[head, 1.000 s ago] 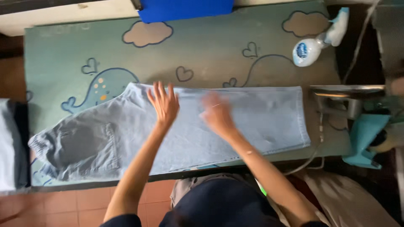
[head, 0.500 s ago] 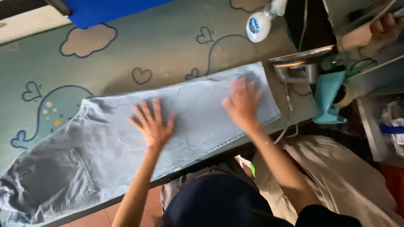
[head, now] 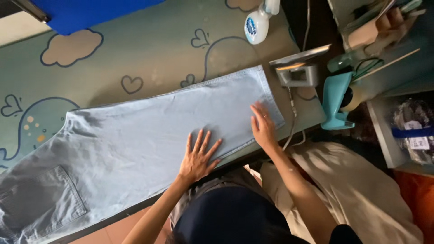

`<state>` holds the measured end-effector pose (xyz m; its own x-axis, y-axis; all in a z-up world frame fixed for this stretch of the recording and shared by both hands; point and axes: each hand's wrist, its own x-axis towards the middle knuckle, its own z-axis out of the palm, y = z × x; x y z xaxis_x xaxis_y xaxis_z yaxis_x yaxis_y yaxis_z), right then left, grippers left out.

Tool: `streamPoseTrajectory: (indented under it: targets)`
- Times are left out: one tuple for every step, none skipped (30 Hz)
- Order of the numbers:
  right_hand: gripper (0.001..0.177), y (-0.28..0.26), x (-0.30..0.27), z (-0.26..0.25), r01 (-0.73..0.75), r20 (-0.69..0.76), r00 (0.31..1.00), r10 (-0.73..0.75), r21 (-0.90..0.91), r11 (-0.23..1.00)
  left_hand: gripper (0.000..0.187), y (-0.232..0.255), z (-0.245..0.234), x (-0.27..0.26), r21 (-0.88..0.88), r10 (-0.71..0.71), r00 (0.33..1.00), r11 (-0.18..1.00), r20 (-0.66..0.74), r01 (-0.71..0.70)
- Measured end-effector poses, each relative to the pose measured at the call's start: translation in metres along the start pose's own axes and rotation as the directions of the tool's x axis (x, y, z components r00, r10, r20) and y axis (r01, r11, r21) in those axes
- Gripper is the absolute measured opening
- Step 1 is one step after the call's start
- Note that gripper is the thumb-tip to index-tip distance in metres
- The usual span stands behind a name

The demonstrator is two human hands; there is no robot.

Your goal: The person irons a pair of light blue pants on a padded surface, spraying them with water and folding them before placing them onto a stack of folded items.

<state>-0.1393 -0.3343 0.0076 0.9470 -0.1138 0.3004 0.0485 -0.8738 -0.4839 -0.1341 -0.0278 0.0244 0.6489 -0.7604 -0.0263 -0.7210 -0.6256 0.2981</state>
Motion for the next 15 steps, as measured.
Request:
streamPoseTrajectory:
  targets:
    - [0.045,-0.006,0.011,0.0,0.008,-0.005,1.0,-0.008,-0.001,1.0,0.073,0.002,0.001,0.001,0.004,-0.002,1.0,1.0,-0.009,0.002]
    - [0.055,-0.013,0.022,0.002,-0.007,-0.008,1.0,0.009,0.172,0.985,0.073,0.003,0.003,0.002,-0.002,-0.003,1.0,1.0,-0.007,0.003]
    - [0.067,-0.02,0.034,0.003,-0.021,-0.006,1.0,0.025,0.339,0.94,0.073,0.003,0.004,0.004,-0.008,-0.004,1.0,1.0,-0.006,0.004]
    - [0.067,-0.024,0.053,0.009,-0.01,-0.01,1.0,0.015,0.343,0.939,0.073,0.004,0.004,0.003,-0.001,-0.009,1.0,1.0,-0.013,0.009]
    - [0.069,-0.028,0.073,0.015,-0.031,-0.033,0.998,0.049,0.421,0.906,0.073,0.004,0.005,0.003,0.004,-0.007,1.0,1.0,-0.022,0.007]
    - [0.071,-0.033,0.092,0.021,-0.05,-0.049,0.995,0.085,0.498,0.866,0.073,0.004,0.006,0.002,0.008,-0.007,1.0,1.0,-0.03,0.007]
    - [0.071,-0.027,0.116,0.032,-0.04,-0.052,0.996,0.077,0.502,0.864,0.073,0.004,0.005,0.003,0.015,-0.012,0.999,1.0,-0.036,0.013]
    - [0.067,-0.022,0.14,0.044,-0.036,-0.158,0.978,0.135,0.51,0.859,0.074,0.004,0.003,0.002,0.007,-0.01,0.999,1.0,-0.043,0.01]
    - [0.065,-0.018,0.165,0.057,-0.03,-0.262,0.946,0.192,0.517,0.855,0.075,0.004,0.002,0.002,0.0,-0.007,0.999,1.0,-0.05,0.007]
    - [0.065,-0.001,0.188,0.067,-0.022,-0.258,0.949,0.182,0.523,0.852,0.075,0.004,0.001,0.002,0.004,-0.019,0.998,1.0,-0.055,0.019]
    - [0.068,0.015,0.212,0.079,-0.089,-0.368,0.888,0.275,0.449,0.889,0.076,0.004,0.001,0.002,-0.008,-0.02,0.998,1.0,-0.052,0.02]
    - [0.078,0.031,0.238,0.092,-0.163,-0.479,0.807,0.345,0.38,0.91,0.077,0.003,0.0,0.003,-0.021,-0.024,0.998,1.0,-0.05,0.023]
    - [0.078,0.041,0.257,0.093,-0.152,-0.473,0.814,0.337,0.386,0.91,0.077,0.002,-0.004,0.003,-0.017,-0.039,0.998,0.999,-0.055,0.038]
    - [0.087,0.05,0.276,0.094,-0.14,-0.538,0.757,0.372,0.422,0.896,0.075,0.002,-0.007,0.002,-0.009,-0.007,0.993,1.0,-0.115,0.006]
    - [0.096,0.058,0.295,0.096,-0.125,-0.595,0.693,0.407,0.458,0.88,0.073,0.003,-0.01,0.001,0.003,0.025,0.984,1.0,-0.175,-0.025]
